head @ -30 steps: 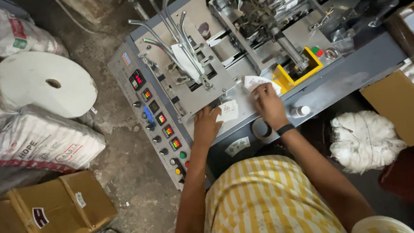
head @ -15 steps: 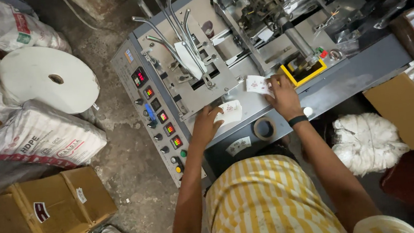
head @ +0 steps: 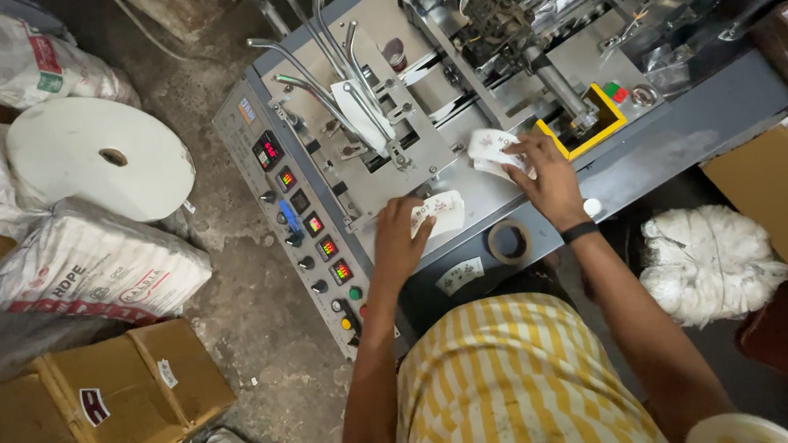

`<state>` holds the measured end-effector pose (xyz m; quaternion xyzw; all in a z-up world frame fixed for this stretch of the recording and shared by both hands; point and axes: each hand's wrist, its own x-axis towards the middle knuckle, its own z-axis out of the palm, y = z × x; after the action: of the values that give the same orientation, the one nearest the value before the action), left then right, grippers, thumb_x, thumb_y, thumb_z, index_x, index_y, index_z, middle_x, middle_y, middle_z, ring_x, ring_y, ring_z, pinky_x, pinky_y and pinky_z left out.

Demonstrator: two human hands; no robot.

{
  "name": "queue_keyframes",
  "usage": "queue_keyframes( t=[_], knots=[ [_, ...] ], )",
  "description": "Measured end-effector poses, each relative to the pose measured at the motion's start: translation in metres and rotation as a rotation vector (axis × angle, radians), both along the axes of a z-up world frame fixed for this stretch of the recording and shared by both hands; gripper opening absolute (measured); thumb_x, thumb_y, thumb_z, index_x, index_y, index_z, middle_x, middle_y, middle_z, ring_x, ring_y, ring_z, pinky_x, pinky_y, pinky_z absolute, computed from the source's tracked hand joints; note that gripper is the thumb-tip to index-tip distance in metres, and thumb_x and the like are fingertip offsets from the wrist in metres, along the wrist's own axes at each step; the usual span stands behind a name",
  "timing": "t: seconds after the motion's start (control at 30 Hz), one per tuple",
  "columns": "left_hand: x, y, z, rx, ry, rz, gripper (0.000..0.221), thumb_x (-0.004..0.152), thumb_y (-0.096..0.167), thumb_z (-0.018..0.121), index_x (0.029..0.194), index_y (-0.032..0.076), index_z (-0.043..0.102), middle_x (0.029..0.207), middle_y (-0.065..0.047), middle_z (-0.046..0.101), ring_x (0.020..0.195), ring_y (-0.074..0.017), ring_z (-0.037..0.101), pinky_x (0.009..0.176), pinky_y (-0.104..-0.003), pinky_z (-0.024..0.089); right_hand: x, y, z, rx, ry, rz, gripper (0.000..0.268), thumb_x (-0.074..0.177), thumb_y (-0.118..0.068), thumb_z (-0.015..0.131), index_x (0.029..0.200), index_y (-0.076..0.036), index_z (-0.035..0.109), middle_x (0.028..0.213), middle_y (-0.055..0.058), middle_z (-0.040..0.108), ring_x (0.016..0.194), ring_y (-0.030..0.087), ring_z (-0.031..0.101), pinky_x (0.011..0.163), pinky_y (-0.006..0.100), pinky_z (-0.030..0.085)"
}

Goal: Feeding paper components into a manufacturing machine.

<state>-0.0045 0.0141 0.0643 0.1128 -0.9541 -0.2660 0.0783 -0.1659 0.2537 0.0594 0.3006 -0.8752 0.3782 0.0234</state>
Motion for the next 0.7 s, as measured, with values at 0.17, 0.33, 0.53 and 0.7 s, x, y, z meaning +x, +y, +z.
queue_keyframes(
  t=[0.17,0.33,0.53,0.7],
  knots=[
    [-0.031,0.027,-0.001,1.110,0.244,-0.053,0.034,0.100,0.022,0.064,0.130,0.007,0.057,0.115,-0.009,0.059,0.101,-0.0196,0.058,0.086,-0.031,0.052,0.042,-0.028,0.060,-0.308,-0.715,0.288,0.047,0.088,-0.012,0.077,0.132,-0.016,0.063,0.130,0.010,0.067,0.102,0.023,0.069,0.087,0.037,0.060],
    [-0.054,0.015,0.011,1.658,0.597,0.455,0.030,0.101,0.032,0.047,0.093,0.006,0.059,0.080,-0.008,0.058,0.072,-0.0192,0.058,0.065,-0.032,0.050,0.099,-0.062,0.106,-0.262,-0.227,0.440,0.064,0.083,-0.005,0.077,0.144,-0.013,0.057,0.139,0.018,0.053,0.122,0.035,0.060,0.095,0.039,0.056],
    [-0.055,0.006,0.070,1.743,0.785,0.407,0.048,0.098,0.043,0.041,0.064,0.009,0.046,0.059,-0.006,0.048,0.055,-0.0206,0.050,0.056,-0.032,0.045,0.104,-0.079,0.115,-0.194,-0.287,0.367,0.054,0.086,-0.005,0.075,0.137,-0.014,0.061,0.133,0.016,0.055,0.109,0.034,0.065,0.084,0.037,0.057],
    [-0.060,0.012,0.079,1.610,0.831,0.464,0.060,0.106,0.048,0.044,0.058,0.012,0.038,0.057,-0.002,0.038,0.046,-0.0162,0.037,0.046,-0.031,0.035,0.093,-0.083,0.082,-0.461,-0.287,0.287,0.026,0.087,-0.006,0.078,0.107,-0.007,0.061,0.110,0.011,0.067,0.098,0.028,0.073,0.086,0.036,0.060]
  ],
)
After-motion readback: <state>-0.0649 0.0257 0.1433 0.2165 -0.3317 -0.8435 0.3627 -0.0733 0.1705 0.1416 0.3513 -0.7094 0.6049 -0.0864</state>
